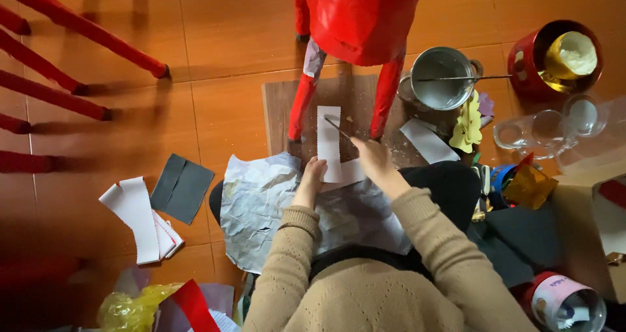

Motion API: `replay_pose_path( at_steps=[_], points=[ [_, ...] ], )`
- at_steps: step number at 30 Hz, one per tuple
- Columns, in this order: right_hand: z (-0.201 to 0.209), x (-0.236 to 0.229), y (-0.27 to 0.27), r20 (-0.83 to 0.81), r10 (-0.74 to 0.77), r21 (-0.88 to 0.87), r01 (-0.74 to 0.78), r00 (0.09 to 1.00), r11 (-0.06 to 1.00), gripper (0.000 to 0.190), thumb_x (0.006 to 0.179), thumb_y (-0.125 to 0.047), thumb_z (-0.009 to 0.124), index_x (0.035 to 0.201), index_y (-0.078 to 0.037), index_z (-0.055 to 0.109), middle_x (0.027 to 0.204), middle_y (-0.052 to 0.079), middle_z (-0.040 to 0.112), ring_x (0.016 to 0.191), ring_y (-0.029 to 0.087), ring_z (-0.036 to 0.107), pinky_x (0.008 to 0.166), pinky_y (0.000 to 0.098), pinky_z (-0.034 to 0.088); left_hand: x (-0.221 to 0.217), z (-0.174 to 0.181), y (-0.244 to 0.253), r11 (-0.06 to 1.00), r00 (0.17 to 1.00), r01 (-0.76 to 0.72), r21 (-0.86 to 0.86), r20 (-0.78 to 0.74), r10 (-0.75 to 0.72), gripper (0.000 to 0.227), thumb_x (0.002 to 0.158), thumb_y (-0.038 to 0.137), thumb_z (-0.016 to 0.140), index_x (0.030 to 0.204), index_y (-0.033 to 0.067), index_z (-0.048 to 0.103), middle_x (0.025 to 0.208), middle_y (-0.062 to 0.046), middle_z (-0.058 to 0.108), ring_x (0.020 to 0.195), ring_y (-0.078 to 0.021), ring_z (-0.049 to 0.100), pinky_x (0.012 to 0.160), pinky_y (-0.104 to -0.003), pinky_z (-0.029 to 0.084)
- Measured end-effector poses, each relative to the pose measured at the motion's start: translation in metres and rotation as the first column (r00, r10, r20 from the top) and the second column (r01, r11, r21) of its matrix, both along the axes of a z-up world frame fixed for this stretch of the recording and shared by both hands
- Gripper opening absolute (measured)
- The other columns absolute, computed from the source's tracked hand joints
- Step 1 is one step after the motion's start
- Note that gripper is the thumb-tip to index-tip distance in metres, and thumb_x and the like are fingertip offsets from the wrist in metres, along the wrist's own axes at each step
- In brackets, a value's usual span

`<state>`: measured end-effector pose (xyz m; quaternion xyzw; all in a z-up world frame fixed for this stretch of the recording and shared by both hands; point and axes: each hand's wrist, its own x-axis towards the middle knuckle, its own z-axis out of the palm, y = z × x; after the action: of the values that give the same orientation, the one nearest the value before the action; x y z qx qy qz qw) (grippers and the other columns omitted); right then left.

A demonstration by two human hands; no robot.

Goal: Applying red paper and gold foil to a horse-shaped frame to create decorative paper horses.

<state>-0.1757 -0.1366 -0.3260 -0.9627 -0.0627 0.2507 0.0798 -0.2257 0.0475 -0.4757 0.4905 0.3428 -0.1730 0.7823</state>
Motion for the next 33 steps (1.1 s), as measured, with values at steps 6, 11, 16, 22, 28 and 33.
replay_pose_path(
  at_steps=[6, 11, 16, 22, 28, 33],
  points=[
    [0.024, -0.044, 0.021, 0.090, -0.079, 0.169, 0.063, 0.993, 0.984, 0.053, 0.095, -0.003, 0.045, 0.146, -0.019, 0.044, 0.096, 0.021, 0.067, 0.083, 0.034, 0.070, 0.071, 0.0463, 0.058, -0.005, -0.060, 0.014, 0.397, 0.665, 0.431, 0.811, 0.012, -0.747, 0.053, 0.048, 0.026, 0.091, 0.090, 0.0037, 0.066, 0.088, -0.015, 0.070, 0.102, -0.0303, 0.067, 0.091, -0.037, 0.052],
    [0.058, -0.116, -0.006, 0.049, -0.038, 0.081, 0.034, 0.998, 0.996, 0.031, 0.092, -0.015, 0.050, 0.118, -0.017, 0.068, 0.096, 0.021, 0.068, 0.088, 0.041, 0.070, 0.075, 0.0501, 0.059, -0.004, -0.091, 0.015, 0.038, 0.372, 0.239, 0.970, -0.055, -0.927, 0.067, 0.038, 0.047, 0.088, 0.088, 0.0081, 0.063, 0.082, -0.012, 0.071, 0.093, -0.0294, 0.070, 0.085, -0.039, 0.056],
    [0.063, -0.167, -0.016, -0.018, -0.060, 0.123, 0.062, 0.998, 0.990, 0.031, 0.091, -0.019, 0.047, 0.112, -0.019, 0.070, 0.083, 0.018, 0.067, 0.084, 0.040, 0.070, 0.074, 0.0494, 0.058, -0.047, -0.108, 0.021, 0.066, 0.387, 0.307, 0.949, -0.061, -0.920, 0.071, 0.039, 0.049, 0.088, 0.093, 0.0096, 0.064, 0.087, -0.011, 0.070, 0.096, -0.0284, 0.069, 0.087, -0.039, 0.056],
    [0.035, -0.187, -0.026, -0.120, -0.160, 0.290, 0.188, 0.980, 0.938, 0.040, 0.093, -0.013, 0.041, 0.125, -0.019, 0.065, 0.086, 0.022, 0.071, 0.088, 0.041, 0.069, 0.075, 0.0509, 0.056, -0.028, -0.103, 0.020, 0.105, 0.443, 0.284, 0.953, -0.033, -0.896, 0.078, 0.040, 0.052, 0.089, 0.101, 0.0123, 0.064, 0.095, -0.009, 0.069, 0.101, -0.0266, 0.066, 0.090, -0.039, 0.055],
    [0.063, -0.139, -0.033, -0.046, -0.137, 0.149, 0.142, 0.990, 0.979, 0.043, 0.090, -0.011, 0.043, 0.128, -0.019, 0.062, 0.082, 0.021, 0.071, 0.087, 0.040, 0.070, 0.076, 0.0524, 0.056, -0.024, -0.084, 0.019, 0.157, 0.505, 0.234, 0.959, 0.018, -0.863, 0.084, 0.041, 0.056, 0.089, 0.110, 0.0149, 0.065, 0.103, -0.007, 0.068, 0.106, -0.0249, 0.064, 0.092, -0.038, 0.054],
    [0.035, -0.040, 0.015, -0.239, -0.521, 0.349, 0.573, 0.820, 0.742, 0.053, 0.096, -0.046, 0.045, 0.116, -0.001, 0.064, 0.090, 0.030, 0.068, 0.097, 0.045, 0.066, 0.086, 0.0563, 0.050, -0.019, -0.008, 0.007, 0.280, 0.564, 0.240, 0.929, 0.102, -0.819, 0.079, 0.045, 0.051, 0.090, 0.107, 0.0099, 0.064, 0.100, -0.014, 0.066, 0.104, -0.0322, 0.062, 0.091, -0.044, 0.053]
  ],
)
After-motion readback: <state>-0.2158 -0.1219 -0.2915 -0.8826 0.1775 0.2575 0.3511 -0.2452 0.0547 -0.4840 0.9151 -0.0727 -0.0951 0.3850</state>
